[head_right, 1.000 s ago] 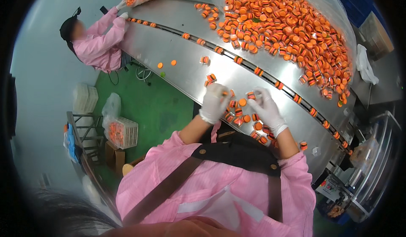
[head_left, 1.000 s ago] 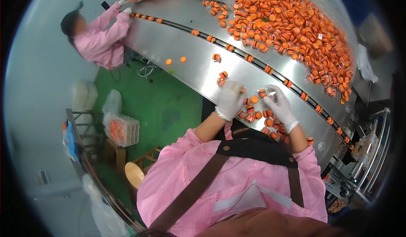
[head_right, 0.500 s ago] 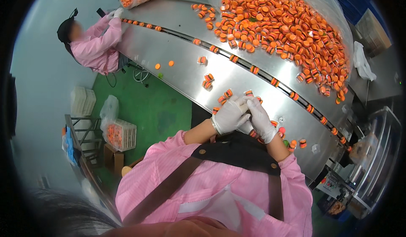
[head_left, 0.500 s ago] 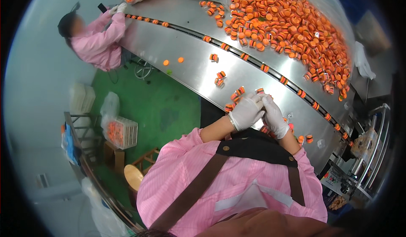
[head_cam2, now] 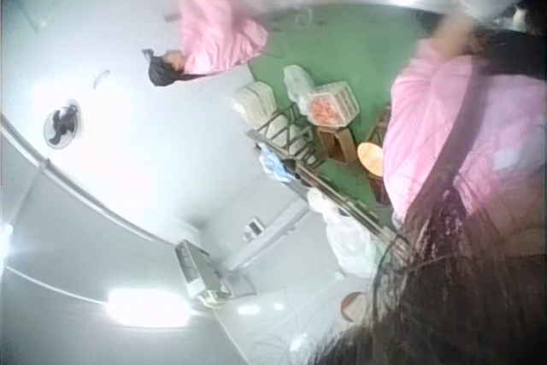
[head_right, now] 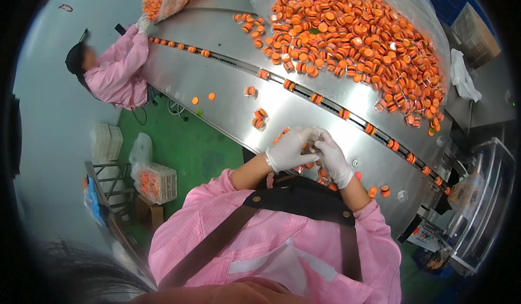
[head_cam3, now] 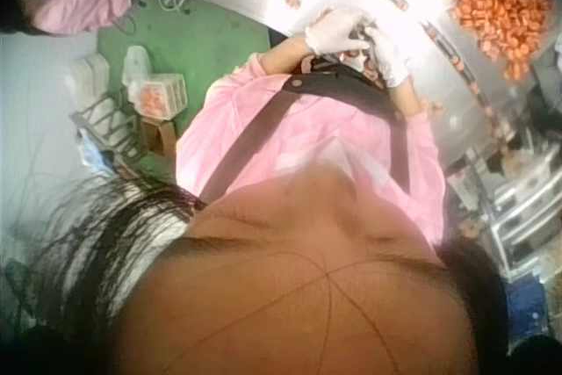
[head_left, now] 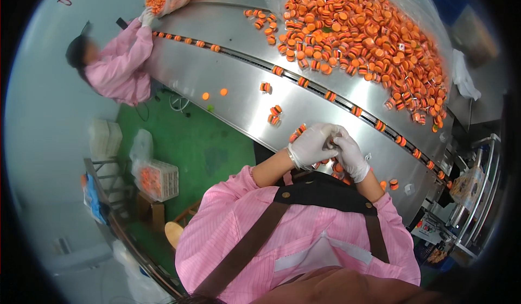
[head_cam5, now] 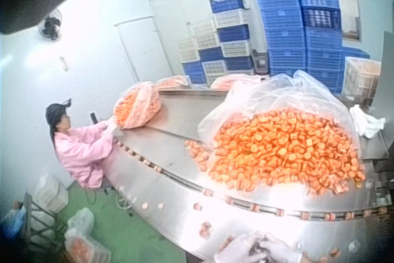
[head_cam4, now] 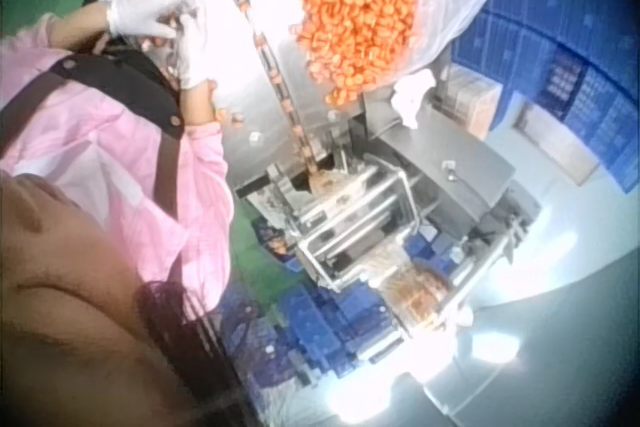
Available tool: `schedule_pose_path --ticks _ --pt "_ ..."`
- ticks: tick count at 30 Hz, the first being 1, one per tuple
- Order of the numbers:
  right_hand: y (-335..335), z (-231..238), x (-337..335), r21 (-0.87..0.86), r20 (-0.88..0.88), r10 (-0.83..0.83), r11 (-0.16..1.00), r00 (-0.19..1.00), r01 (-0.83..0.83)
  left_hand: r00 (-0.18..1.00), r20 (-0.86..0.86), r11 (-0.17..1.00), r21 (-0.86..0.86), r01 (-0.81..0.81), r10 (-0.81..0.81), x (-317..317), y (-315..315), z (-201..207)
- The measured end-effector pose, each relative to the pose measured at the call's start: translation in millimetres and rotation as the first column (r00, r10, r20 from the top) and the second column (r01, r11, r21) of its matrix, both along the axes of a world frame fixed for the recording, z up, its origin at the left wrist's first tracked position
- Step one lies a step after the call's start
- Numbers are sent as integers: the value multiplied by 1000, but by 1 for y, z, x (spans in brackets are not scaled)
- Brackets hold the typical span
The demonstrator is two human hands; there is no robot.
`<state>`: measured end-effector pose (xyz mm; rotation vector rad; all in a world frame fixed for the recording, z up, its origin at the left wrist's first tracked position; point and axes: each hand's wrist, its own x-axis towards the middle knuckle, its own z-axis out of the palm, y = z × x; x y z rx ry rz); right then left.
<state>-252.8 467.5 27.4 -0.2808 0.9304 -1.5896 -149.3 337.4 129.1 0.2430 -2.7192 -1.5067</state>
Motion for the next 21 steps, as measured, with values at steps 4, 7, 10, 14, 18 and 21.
schedule_pose_path --ticks 4,7,10,14,18,21 --pt "8 5 -21 12 42 -86 996 995 86 934 -290 926 -251 -282 206 -25 -58 -23" --pt "18 -2 -39 19 34 -89 996 995 88 914 -222 846 -353 -401 341 -75 -129 -16" --pt "23 -5 -49 20 54 -120 993 991 119 914 -200 780 -476 -406 353 -126 -191 -37" --pt "37 -7 -58 48 73 -164 986 984 161 943 -124 797 -508 -328 309 -175 -201 -39" --pt "56 -8 -68 75 97 -221 974 971 214 967 114 872 -465 -150 227 -182 -176 -27" --pt "68 -18 -70 86 120 -244 968 962 235 986 168 825 -557 95 0 -158 -163 -31"
